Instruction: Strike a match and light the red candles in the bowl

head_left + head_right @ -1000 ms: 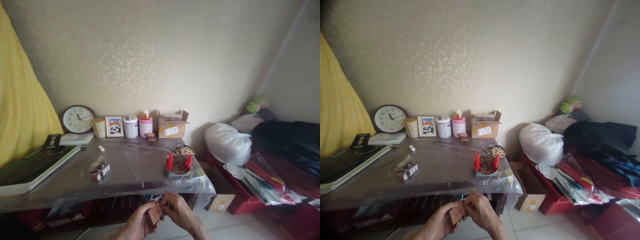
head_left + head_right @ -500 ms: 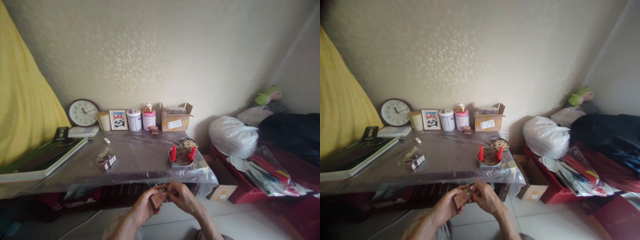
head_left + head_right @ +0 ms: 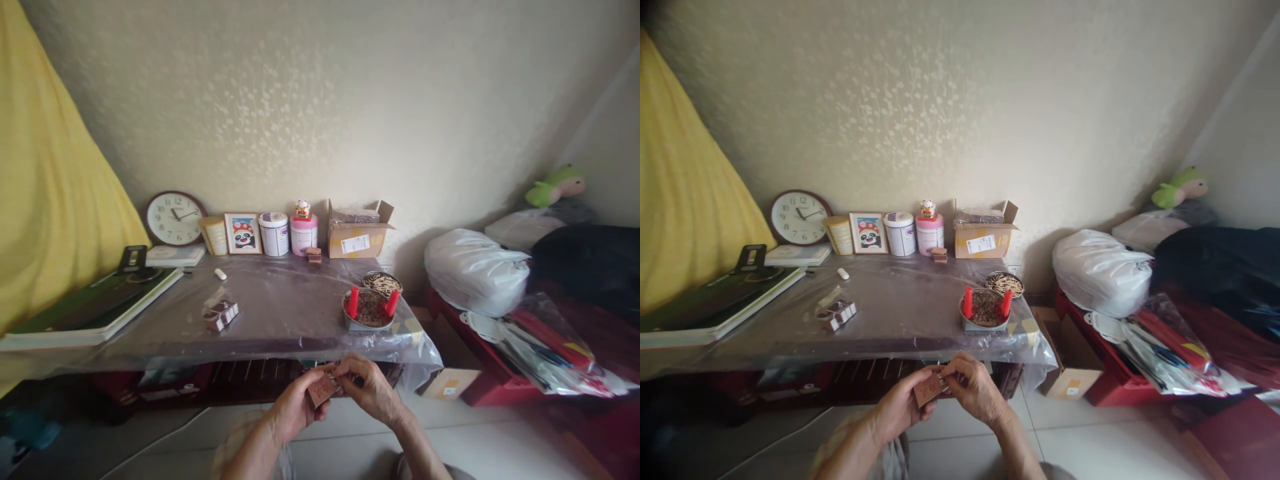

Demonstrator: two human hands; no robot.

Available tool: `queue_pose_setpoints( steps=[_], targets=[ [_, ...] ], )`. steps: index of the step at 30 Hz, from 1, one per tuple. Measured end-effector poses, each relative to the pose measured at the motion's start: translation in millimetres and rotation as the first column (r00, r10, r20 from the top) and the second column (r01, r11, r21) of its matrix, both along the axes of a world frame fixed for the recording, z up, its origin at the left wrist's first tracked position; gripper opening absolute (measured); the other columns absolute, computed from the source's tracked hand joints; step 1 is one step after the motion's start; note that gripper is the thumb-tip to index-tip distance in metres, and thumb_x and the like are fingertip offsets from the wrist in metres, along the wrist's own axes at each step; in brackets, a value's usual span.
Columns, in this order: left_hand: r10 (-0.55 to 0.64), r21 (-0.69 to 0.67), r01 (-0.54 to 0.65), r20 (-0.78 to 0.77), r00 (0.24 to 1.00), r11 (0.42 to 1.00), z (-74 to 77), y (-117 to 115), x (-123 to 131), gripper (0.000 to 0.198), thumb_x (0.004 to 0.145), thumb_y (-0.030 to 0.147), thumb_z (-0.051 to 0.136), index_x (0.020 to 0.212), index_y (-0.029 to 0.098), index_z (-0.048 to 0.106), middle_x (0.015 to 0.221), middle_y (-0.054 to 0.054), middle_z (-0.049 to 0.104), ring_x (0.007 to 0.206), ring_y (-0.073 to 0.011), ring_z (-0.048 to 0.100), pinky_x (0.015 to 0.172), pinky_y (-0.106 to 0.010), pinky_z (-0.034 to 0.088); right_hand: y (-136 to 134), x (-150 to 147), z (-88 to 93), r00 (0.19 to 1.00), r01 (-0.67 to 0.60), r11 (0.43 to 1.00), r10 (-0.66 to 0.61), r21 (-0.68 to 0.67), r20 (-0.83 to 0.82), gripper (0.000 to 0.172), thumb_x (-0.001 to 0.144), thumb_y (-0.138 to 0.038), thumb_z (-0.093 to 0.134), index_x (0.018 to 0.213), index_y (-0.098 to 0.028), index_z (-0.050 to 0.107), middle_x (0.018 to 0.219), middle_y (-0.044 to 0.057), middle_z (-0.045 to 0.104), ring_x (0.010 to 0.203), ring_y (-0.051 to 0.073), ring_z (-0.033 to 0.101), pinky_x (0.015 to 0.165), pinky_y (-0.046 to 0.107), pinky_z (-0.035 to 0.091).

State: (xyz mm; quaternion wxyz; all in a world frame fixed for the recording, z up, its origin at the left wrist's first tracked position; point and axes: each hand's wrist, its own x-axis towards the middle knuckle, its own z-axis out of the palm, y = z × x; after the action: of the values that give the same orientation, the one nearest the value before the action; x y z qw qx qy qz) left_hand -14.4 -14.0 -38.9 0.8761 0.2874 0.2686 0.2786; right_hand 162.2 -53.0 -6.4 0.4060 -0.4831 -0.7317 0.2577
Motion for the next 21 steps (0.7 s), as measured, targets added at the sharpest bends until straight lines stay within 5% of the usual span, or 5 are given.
queue_pose_setpoints(
  steps=[6,13,17,21],
  targets=[
    [0.04,0.07,-0.043,0.047,0.998,0.997,-2.3,1,2,0.029,0.084,0.029,0.051,0.107,0.012,0.059,0.084,-0.006,0.063,0.049,-0.0096,0.05,0.045,-0.023,0.032,4,-1,-4.0,0.957,0.024,0.989,-0.064,-0.144,-0.283,0.018,0.083,-0.032,0.062,0.078,-0.015,0.063,0.077,0.002,0.06,0.071,0.013,0.058,0.065,0.022,0.047],
    [0.176,0.175,-0.193,0.11,0.978,0.965,0.4,2,5,0.032,0.086,0.028,0.047,0.113,0.013,0.055,0.085,-0.006,0.063,0.049,-0.0095,0.048,0.046,-0.024,0.031,9,-2,-2.7,0.738,0.031,0.969,-0.186,-0.244,-0.649,0.03,0.077,-0.043,0.068,0.078,-0.015,0.057,0.087,0.004,0.064,0.072,0.013,0.063,0.072,0.024,0.05],
    [0.28,0.202,-0.299,0.119,0.953,0.932,3.5,3,8,0.034,0.085,0.031,0.049,0.112,0.012,0.054,0.081,-0.006,0.063,0.051,-0.01,0.048,0.046,-0.024,0.032,8,-11,-12.2,0.823,0.128,0.985,-0.17,-0.116,-0.541,0.027,0.082,-0.043,0.062,0.084,-0.016,0.056,0.08,0.004,0.063,0.075,0.015,0.062,0.073,0.026,0.049],
    [0.355,0.203,-0.374,0.125,0.926,0.905,8.1,4,10,0.036,0.08,0.036,0.054,0.109,0.014,0.053,0.077,-0.002,0.061,0.052,-0.0097,0.046,0.043,-0.023,0.03,2,-20,-18.8,0.966,0.205,0.974,-0.186,0.093,-0.177,0.016,0.089,-0.033,0.055,0.098,-0.019,0.056,0.093,0.004,0.061,0.087,0.016,0.059,0.079,0.026,0.046]
  ],
)
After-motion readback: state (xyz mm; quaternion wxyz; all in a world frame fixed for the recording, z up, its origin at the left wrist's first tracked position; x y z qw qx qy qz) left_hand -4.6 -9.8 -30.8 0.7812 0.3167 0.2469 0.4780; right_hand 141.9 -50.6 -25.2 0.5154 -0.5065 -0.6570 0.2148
